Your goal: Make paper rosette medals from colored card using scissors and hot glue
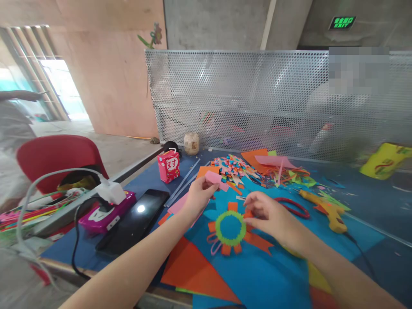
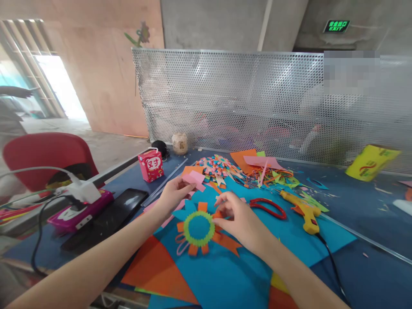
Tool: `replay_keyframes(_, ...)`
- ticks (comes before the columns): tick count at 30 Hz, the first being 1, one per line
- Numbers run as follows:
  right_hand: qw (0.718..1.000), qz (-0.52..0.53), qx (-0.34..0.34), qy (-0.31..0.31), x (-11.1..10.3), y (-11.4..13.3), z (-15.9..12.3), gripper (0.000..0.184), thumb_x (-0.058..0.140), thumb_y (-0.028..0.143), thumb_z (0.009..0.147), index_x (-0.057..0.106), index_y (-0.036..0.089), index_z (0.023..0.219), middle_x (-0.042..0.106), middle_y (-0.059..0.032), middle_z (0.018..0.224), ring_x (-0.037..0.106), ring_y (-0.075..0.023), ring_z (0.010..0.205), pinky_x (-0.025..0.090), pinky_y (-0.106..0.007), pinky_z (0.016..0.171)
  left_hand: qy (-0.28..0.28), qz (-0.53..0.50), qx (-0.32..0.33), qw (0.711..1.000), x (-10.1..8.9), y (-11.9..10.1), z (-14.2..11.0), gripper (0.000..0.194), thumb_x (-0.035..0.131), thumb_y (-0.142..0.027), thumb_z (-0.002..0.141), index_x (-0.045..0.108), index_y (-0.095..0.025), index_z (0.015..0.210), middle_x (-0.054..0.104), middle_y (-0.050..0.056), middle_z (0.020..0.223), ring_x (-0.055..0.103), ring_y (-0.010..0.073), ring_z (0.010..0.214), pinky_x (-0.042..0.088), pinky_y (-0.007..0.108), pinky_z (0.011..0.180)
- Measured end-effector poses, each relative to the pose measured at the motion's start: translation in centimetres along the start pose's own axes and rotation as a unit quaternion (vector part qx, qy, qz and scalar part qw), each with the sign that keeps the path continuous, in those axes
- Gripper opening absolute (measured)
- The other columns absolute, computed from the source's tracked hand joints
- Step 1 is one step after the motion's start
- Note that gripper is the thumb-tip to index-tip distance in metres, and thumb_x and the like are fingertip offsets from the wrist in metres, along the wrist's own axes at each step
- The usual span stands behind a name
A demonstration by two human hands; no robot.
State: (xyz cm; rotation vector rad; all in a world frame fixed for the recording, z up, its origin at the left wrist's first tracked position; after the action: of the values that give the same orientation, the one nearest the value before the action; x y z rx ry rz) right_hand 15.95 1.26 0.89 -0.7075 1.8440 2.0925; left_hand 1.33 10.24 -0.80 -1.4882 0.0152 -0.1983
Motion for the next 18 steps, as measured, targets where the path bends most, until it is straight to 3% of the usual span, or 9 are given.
replay_keyframes(4,0.986,0.005,-0.112,-0.127,-2.4,2.1,-0.8,0.02,0.056,0.022,0.074,0.042,0.023,0.088,0.056,0.0007,0.08,0.059,-0.0127,0.077,0.048,-0.024,0.067,0.022,0.001,0.049,0.999,0.5,-2.3,-0.9,0.018,0.068,-0.023,0.06,0.053,-0.013,0.065,0.065,0.003,0.062,0.057,0.0115,0.054,0.043,0.021,0.048)
replay_keyframes(7,0.95,-0.109,-0.216,-0.196,-3.7,3.2,-2.1,0.014,0.052,0.019,0.079,0.046,0.024,0.09,0.059,-0.0016,0.086,0.06,-0.0141,0.08,0.049,-0.028,0.07,0.049,-0.015,0.098,0.994,1.1,-4.4,-2.2,0.016,0.065,-0.024,0.064,0.054,-0.013,0.067,0.065,0.002,0.064,0.057,0.0102,0.053,0.046,0.022,0.053)
replay_keyframes(9,0.904,-0.221,-0.317,-0.185,-3.4,4.3,-3.5,0.017,0.049,0.014,0.08,0.049,0.025,0.093,0.062,-0.0026,0.09,0.06,-0.0164,0.087,0.047,-0.034,0.078,0.049,-0.009,0.135,0.99,1.1,-5.7,-3.0,0.013,0.065,-0.022,0.066,0.055,-0.014,0.069,0.064,0.001,0.064,0.058,0.0105,0.057,0.047,0.022,0.056)
replay_keyframes(12,0.809,-0.354,-0.452,-0.125,-1.9,5.6,-6.3,0.026,0.047,0.012,0.079,0.052,0.025,0.1,0.064,-0.0033,0.1,0.055,-0.021,0.101,0.039,-0.043,0.089,0.022,0.007,0.231,0.973,0.3,-7.9,-4.6,0.009,0.064,-0.018,0.067,0.056,-0.016,0.071,0.064,0.001,0.069,0.061,0.0128,0.067,0.049,0.024,0.063)
replay_keyframes(14,0.778,-0.387,-0.48,-0.122,-1.5,6.5,-7.8,0.026,0.048,0.015,0.078,0.055,0.028,0.1,0.065,-0.0008,0.1,0.056,-0.0201,0.1,0.042,-0.04,0.087,0.044,0.017,0.343,0.938,0.2,-10.0,-6.3,0.01,0.063,-0.013,0.068,0.057,-0.018,0.074,0.066,0.002,0.076,0.062,0.0159,0.077,0.049,0.03,0.072)
replay_keyframes(15,0.778,-0.388,-0.478,-0.128,-1.4,6.9,-8.4,0.026,0.05,0.016,0.078,0.056,0.03,0.098,0.066,0.0011,0.097,0.059,-0.019,0.096,0.044,-0.038,0.085,0.068,0.03,0.407,0.91,0.4,-11.0,-7.5,0.011,0.063,-0.011,0.068,0.058,-0.018,0.075,0.066,0.003,0.078,0.062,0.0173,0.079,0.049,0.034,0.075)
replay_keyframes(18,0.82,-0.337,-0.433,-0.164,-1.6,7.7,-9.2,0.022,0.054,0.024,0.076,0.058,0.036,0.094,0.068,0.0051,0.087,0.064,-0.0174,0.081,0.05,-0.033,0.075,0.139,0.105,0.534,0.828,1.4,-12.8,-10.4,0.014,0.061,-0.009,0.069,0.06,-0.019,0.079,0.069,0.005,0.079,0.062,0.0189,0.08,0.048,0.036,0.074)
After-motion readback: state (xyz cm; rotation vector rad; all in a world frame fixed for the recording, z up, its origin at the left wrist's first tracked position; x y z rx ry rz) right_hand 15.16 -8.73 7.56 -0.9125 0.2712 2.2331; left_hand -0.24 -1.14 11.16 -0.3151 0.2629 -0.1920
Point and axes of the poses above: each hand's wrist, its own z-axis towards the middle knuckle, its own x-axis out of the palm, y = z × x, the point moved 8 cm from there along z, towards the middle knuckle
